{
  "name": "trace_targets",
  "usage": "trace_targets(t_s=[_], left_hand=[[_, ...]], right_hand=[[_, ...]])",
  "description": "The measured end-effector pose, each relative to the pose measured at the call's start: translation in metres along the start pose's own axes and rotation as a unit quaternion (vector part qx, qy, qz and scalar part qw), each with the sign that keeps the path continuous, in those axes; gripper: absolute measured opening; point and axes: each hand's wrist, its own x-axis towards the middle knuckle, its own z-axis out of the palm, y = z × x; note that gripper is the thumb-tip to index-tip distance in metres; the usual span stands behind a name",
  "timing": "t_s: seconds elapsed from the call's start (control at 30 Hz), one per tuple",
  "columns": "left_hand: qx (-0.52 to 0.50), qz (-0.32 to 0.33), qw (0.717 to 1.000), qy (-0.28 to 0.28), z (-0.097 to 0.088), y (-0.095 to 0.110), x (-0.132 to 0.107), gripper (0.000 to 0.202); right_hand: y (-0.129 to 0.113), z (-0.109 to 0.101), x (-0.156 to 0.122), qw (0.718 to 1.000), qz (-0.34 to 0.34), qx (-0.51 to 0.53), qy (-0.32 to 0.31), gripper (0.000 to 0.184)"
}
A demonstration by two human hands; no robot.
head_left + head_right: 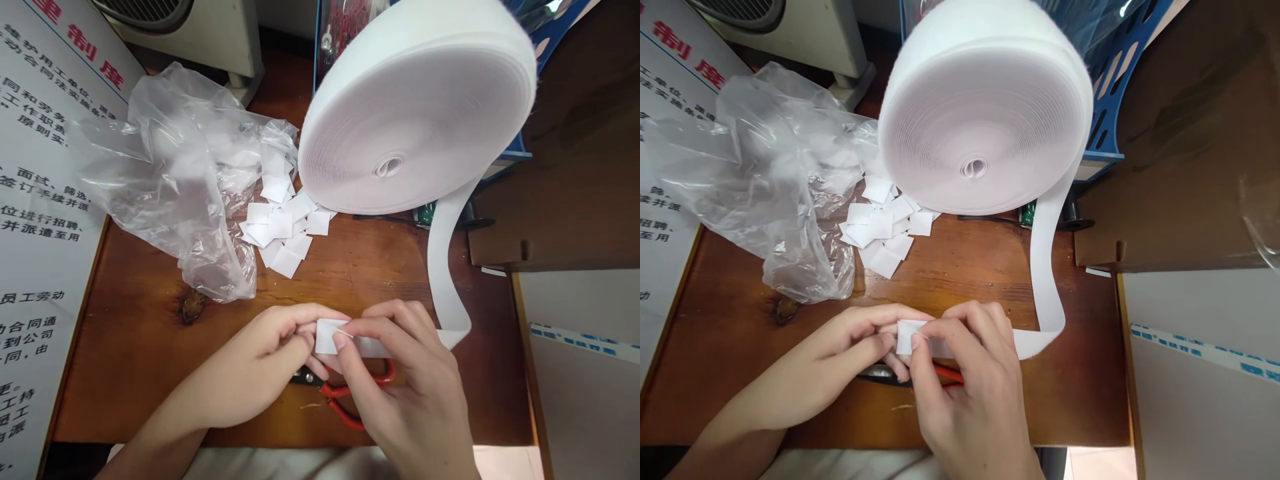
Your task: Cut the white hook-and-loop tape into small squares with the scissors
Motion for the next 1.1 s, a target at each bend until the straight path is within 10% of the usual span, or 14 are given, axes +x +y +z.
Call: trace_targets(t_s=[0.73, 0.93, 1.1], left_hand=[[0.099, 0.001, 0.995, 0.023, 0.001, -0.006, 0.000, 0.039], [0.071, -0.015, 0.997, 0.032, 0.005, -0.013, -0.004, 0.070], [-0.013, -0.028, 1.000, 0.001, 0.007, -0.009, 0.001, 0.040]], right_hand=[[0.006, 0.006, -0.002, 0.993, -0.020, -0.116, 0.010, 0.009], [0.007, -0.005, 0.006, 0.994, 0.008, -0.028, -0.102, 0.016], [0.011, -0.018, 0.019, 0.977, 0.077, 0.098, -0.171, 0.020]])
